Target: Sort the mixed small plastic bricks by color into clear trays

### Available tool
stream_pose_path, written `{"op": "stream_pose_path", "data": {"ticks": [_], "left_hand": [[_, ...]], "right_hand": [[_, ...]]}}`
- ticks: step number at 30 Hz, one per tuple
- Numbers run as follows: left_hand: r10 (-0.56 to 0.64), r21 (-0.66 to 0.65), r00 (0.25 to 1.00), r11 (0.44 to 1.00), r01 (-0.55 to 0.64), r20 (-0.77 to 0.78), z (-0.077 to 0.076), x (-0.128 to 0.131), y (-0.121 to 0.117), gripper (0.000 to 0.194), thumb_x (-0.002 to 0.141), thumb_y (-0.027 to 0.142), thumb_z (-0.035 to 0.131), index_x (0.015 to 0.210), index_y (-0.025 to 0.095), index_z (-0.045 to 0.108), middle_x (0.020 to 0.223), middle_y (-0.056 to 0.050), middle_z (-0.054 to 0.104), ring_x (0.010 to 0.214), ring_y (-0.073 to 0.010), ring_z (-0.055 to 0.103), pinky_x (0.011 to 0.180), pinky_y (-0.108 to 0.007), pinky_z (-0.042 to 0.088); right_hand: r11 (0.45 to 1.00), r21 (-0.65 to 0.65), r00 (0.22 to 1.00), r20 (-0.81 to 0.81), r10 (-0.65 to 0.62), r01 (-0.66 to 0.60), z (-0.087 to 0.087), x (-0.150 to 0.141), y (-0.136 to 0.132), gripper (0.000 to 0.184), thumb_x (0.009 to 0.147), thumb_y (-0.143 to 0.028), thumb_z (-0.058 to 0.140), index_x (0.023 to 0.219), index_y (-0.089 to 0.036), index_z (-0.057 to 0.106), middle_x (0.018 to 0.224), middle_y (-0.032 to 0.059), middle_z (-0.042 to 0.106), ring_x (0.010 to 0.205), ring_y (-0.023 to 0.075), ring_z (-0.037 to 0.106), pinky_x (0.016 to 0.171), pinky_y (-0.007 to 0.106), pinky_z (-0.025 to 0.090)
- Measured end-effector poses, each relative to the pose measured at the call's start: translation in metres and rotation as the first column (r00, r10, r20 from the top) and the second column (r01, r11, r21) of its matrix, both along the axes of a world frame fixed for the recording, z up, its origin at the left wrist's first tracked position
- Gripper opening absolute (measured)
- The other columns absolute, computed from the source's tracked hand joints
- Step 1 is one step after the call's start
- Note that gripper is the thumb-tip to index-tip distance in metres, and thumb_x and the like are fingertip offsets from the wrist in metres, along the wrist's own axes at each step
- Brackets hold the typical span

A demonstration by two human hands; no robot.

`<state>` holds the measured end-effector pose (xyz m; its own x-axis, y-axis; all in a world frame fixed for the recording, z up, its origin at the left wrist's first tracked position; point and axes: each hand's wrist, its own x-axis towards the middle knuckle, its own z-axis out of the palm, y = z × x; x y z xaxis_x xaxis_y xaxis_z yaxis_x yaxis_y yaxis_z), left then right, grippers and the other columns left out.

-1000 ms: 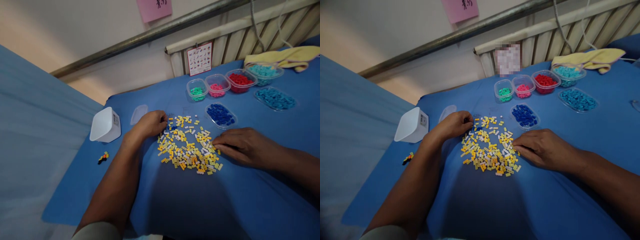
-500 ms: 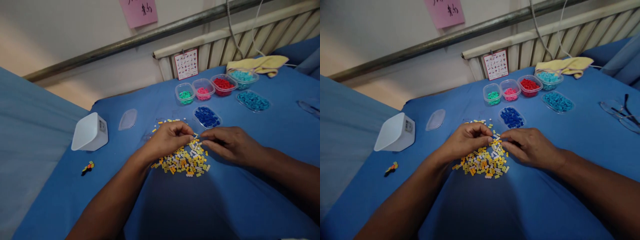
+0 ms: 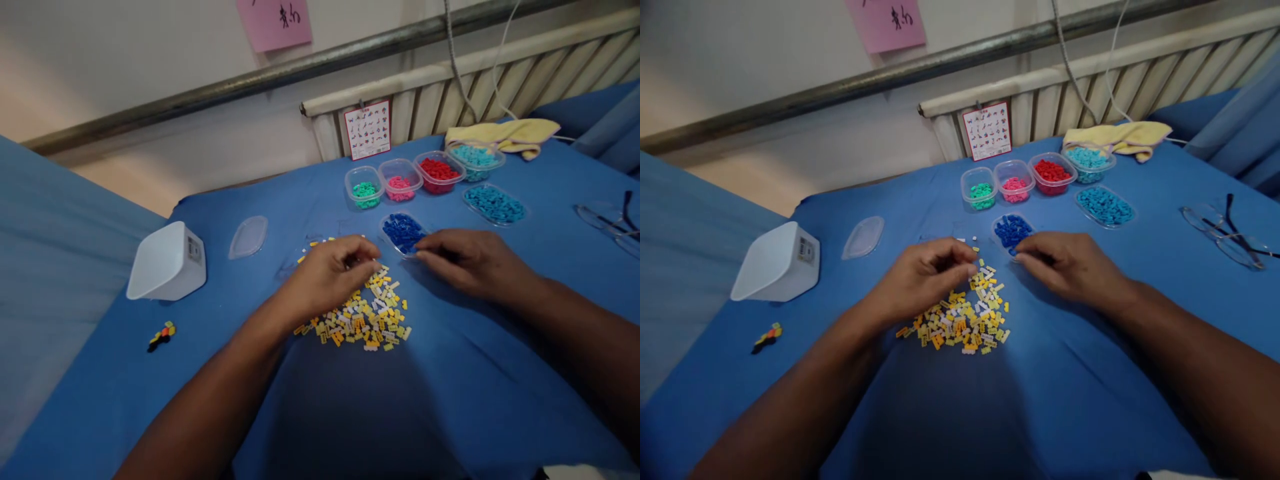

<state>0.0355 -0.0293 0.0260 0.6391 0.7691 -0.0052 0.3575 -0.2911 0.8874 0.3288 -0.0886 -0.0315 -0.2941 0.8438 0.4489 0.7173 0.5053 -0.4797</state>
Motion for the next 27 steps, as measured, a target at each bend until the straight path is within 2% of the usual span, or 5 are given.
{"op": "stream_pose_path", "data": {"ticks": [3, 8, 15, 22, 27], "left_hand": [[0.093, 0.201, 0.981, 0.978, -0.058, -0.168, 0.022, -0.024, 0.019, 0.023, 0.1, 0.038, 0.073, 0.107, 0.018, 0.082, 0.092, -0.004, 0.078, 0.081, -0.0167, 0.068, 0.074, -0.03, 0.05], [0.222, 0.38, 0.819, 0.925, -0.006, -0.529, 0.042, -0.058, 0.045, 0.023, 0.1, 0.038, 0.07, 0.11, 0.022, 0.084, 0.094, -0.002, 0.081, 0.08, -0.018, 0.069, 0.074, -0.031, 0.047], [0.182, 0.327, 0.632, 0.938, 0.12, -0.753, 0.035, -0.071, 0.056, 0.021, 0.098, 0.03, 0.07, 0.113, 0.023, 0.085, 0.107, -0.005, 0.084, 0.086, -0.0207, 0.072, 0.076, -0.033, 0.046], [0.112, 0.272, 0.59, 0.943, 0.19, -0.799, 0.026, -0.076, 0.056, 0.029, 0.095, 0.021, 0.066, 0.115, 0.026, 0.086, 0.111, -0.003, 0.086, 0.088, -0.0208, 0.074, 0.075, -0.032, 0.045], [0.113, 0.308, 0.602, 0.923, 0.23, -0.79, 0.019, -0.069, 0.055, 0.032, 0.099, 0.02, 0.063, 0.121, 0.025, 0.086, 0.124, -0.005, 0.085, 0.106, -0.0247, 0.077, 0.083, -0.032, 0.048]], "right_hand": [[0.989, -0.035, 0.989, 0.026, -0.143, 0.144, -0.002, 0.02, 0.009, 0.025, 0.11, -0.039, 0.064, 0.118, -0.025, 0.084, 0.101, 0.0053, 0.089, 0.082, 0.0249, 0.083, 0.071, 0.035, 0.061], [0.996, -0.065, 0.991, 0.124, -0.055, 0.064, -0.013, 0.024, 0.012, 0.027, 0.109, -0.041, 0.065, 0.118, -0.026, 0.085, 0.107, 0.0038, 0.09, 0.087, 0.0242, 0.086, 0.073, 0.033, 0.063], [0.995, -0.001, 0.977, 0.193, -0.094, 0.096, -0.023, 0.026, 0.014, 0.032, 0.11, -0.043, 0.063, 0.123, -0.026, 0.088, 0.115, 0.0057, 0.09, 0.099, 0.029, 0.087, 0.084, 0.04, 0.068], [0.94, 0.018, 0.938, 0.067, -0.341, 0.341, -0.01, 0.03, 0.012, 0.035, 0.104, -0.042, 0.063, 0.115, -0.022, 0.09, 0.101, 0.0082, 0.09, 0.083, 0.0269, 0.083, 0.07, 0.036, 0.059], [0.899, -0.019, 0.899, 0.006, -0.438, 0.438, -0.009, 0.03, 0.015, 0.038, 0.097, -0.046, 0.065, 0.109, -0.021, 0.091, 0.094, 0.009, 0.089, 0.078, 0.0274, 0.081, 0.067, 0.036, 0.056]]}}
